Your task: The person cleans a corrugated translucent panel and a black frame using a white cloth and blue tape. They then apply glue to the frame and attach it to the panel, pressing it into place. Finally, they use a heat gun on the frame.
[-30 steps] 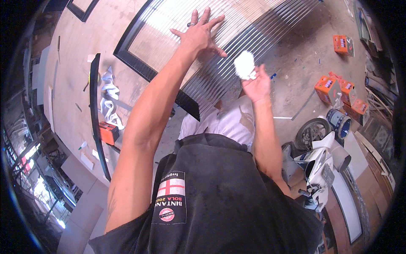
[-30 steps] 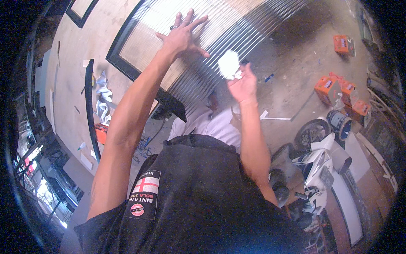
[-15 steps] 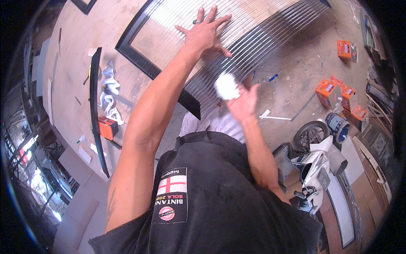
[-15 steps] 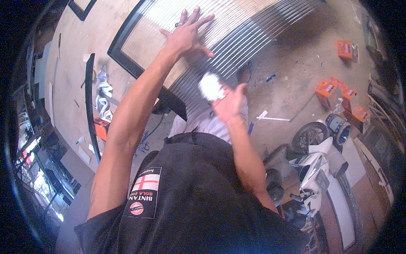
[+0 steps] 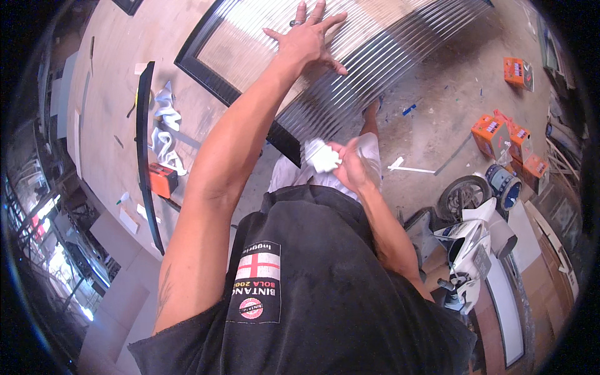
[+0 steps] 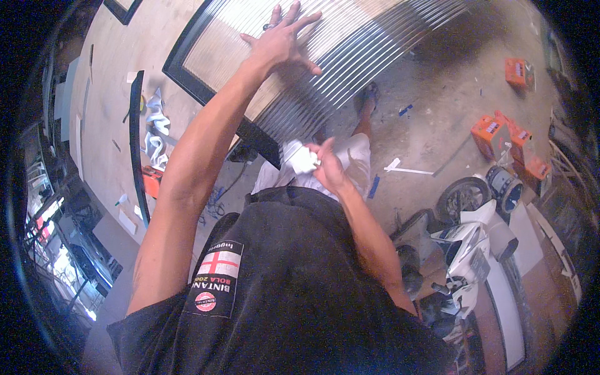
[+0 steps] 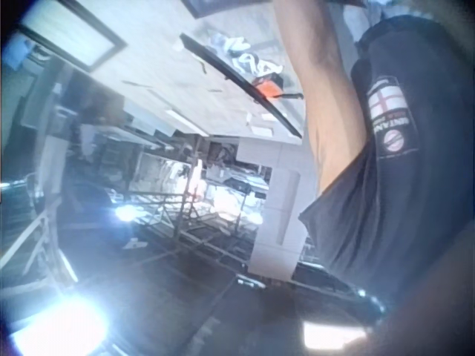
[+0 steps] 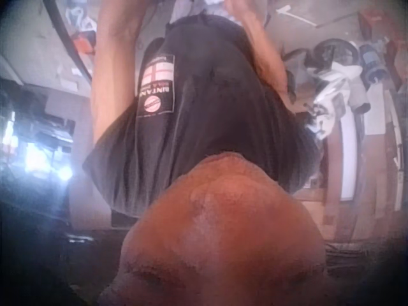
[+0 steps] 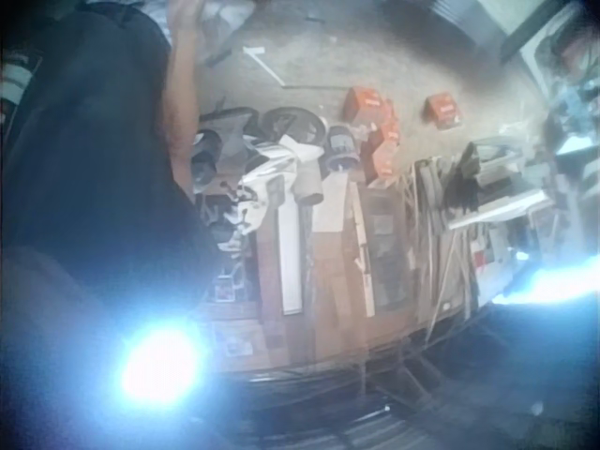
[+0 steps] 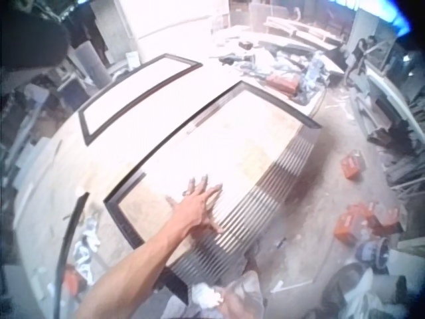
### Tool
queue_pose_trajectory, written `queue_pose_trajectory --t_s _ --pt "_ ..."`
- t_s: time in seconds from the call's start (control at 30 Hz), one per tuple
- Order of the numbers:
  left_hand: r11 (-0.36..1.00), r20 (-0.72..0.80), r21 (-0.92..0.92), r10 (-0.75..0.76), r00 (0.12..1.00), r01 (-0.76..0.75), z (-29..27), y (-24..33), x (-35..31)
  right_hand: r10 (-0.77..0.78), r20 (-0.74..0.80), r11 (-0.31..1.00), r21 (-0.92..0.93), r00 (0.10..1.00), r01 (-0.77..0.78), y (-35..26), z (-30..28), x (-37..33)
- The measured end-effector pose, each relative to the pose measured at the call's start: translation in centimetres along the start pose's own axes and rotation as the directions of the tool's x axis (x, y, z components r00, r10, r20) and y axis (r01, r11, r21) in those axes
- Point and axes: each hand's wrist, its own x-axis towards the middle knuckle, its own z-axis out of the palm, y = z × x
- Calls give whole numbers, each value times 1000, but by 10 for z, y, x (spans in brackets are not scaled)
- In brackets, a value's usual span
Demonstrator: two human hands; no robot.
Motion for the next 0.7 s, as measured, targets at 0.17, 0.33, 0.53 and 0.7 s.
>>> queue_pose_trajectory --t_s 0.17,0.33,0.53,0.7 --pt "998 10 60 -18 1000 17 3 -2 3 -37 -105 981 -191 994 16 -20 -22 -44" --pt "928 -496 14 329 803 -372 36 17 -25 -291 -117 926 213 949 310 -83 -1 -53" --pt "560 131 -819 390 911 -122 46 69 -94 -563 -135 826 -93 815 556 -123 24 -52" --pt "363 347 -905 322 881 224 53 74 -98 -695 -149 674 -476 703 565 -117 7 -53"
